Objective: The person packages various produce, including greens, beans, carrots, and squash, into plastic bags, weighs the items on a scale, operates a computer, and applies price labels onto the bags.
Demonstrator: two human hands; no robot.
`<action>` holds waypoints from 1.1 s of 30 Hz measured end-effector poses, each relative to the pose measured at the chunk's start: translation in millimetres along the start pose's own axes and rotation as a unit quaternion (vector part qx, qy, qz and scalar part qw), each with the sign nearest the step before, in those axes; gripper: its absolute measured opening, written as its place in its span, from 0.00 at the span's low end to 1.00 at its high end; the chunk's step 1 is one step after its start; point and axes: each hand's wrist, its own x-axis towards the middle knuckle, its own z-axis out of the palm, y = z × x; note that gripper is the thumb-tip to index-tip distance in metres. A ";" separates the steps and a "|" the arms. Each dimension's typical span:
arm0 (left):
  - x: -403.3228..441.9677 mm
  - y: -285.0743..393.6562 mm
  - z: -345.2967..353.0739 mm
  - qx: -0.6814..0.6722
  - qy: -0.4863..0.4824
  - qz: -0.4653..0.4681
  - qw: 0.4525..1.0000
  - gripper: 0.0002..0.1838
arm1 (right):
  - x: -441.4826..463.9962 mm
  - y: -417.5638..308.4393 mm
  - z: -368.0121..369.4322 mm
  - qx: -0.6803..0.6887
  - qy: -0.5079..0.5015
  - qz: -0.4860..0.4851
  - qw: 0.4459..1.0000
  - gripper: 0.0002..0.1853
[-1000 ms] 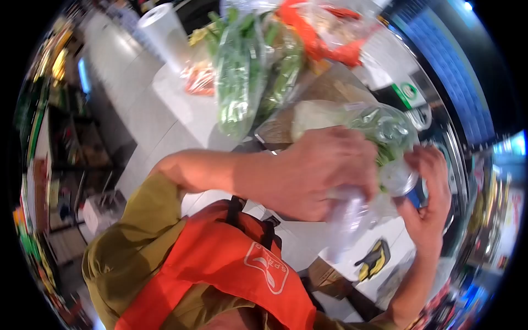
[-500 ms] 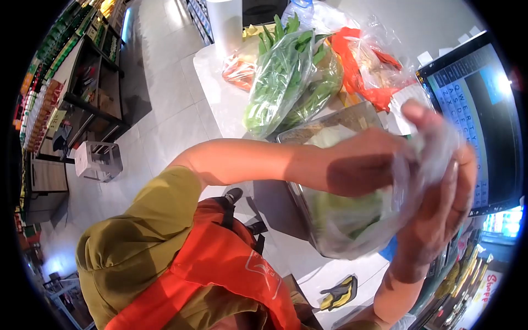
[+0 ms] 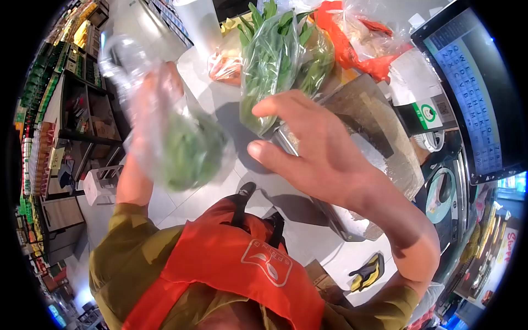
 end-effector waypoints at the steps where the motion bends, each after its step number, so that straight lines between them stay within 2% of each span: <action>1: 7.3 -8.8 -0.2 0.018 -0.005 -0.002 1.000 0.12 | 5.3 6.2 12.9 -0.010 -0.003 0.003 1.000 0.23; 2: 13.3 -17.2 2.5 0.037 -0.017 0.012 0.999 0.12 | 10.1 10.0 24.0 -0.027 -0.011 -0.007 1.000 0.22; 4: 36.8 -41.5 10.9 0.066 -0.077 0.131 0.986 0.14 | 18.4 14.6 47.1 -0.065 -0.034 -0.039 0.997 0.21; 7: 67.0 -70.9 30.5 0.076 -0.096 0.093 0.988 0.13 | 38.4 23.5 76.9 -0.081 -0.128 -0.080 0.985 0.23; 8: 75.9 -81.9 42.3 0.017 -0.077 0.055 0.995 0.13 | 46.3 27.7 87.4 -0.075 -0.166 -0.089 0.979 0.25; 10: 90.3 -101.8 69.0 -0.100 -0.040 -0.021 0.994 0.14 | 66.7 37.8 108.0 -0.164 -0.146 -0.109 0.969 0.26; 11: 90.0 -110.1 74.1 -0.079 -0.067 -0.007 0.995 0.14 | 76.8 43.3 115.3 -0.209 -0.136 -0.117 0.961 0.26; 13: 94.2 -130.4 93.4 -0.042 -0.136 0.019 0.990 0.15 | 103.2 65.2 115.8 -0.216 -0.165 -0.040 0.961 0.25; 14: 97.0 -138.3 102.0 -0.017 -0.090 0.001 0.996 0.16 | 110.7 71.4 115.7 -0.220 -0.179 -0.006 0.959 0.25; 17: 103.4 -131.1 124.4 -0.205 0.093 -0.024 0.974 0.16 | 114.1 79.8 118.7 -0.288 -0.168 -0.001 0.943 0.23; 18: 102.0 -107.3 117.9 -0.199 0.006 -0.037 0.979 0.16 | 116.7 80.0 112.8 -0.338 -0.192 0.016 0.921 0.23; 21: 118.2 -89.6 132.4 -0.266 0.071 0.005 0.961 0.16 | 120.6 77.3 91.3 -0.380 -0.151 0.040 0.912 0.26; 22: 129.8 -99.8 139.5 -0.283 0.065 0.038 0.956 0.15 | 126.3 78.9 93.7 -0.439 -0.112 0.023 0.891 0.26; 25: 139.2 -117.1 163.1 -0.288 0.066 0.102 0.950 0.14 | 142.4 78.0 77.2 -0.530 -0.224 0.072 0.815 0.21; 26: 136.8 -116.6 170.8 -0.294 0.087 0.079 0.949 0.15 | 141.8 85.1 71.8 -0.541 -0.216 0.059 0.811 0.16; 29: 143.2 -127.6 163.1 -0.195 -0.006 -0.023 0.981 0.14 | 135.0 129.5 82.8 -0.508 -0.139 0.085 0.846 0.13; 30: 141.6 -117.8 152.1 -0.078 -0.085 -0.045 0.992 0.15 | 132.0 130.1 82.2 -0.515 -0.108 0.046 0.849 0.15; 33: 145.0 -85.6 132.5 -0.090 -0.134 -0.044 0.986 0.15 | 142.6 90.9 67.9 -0.387 -0.209 0.117 0.890 0.20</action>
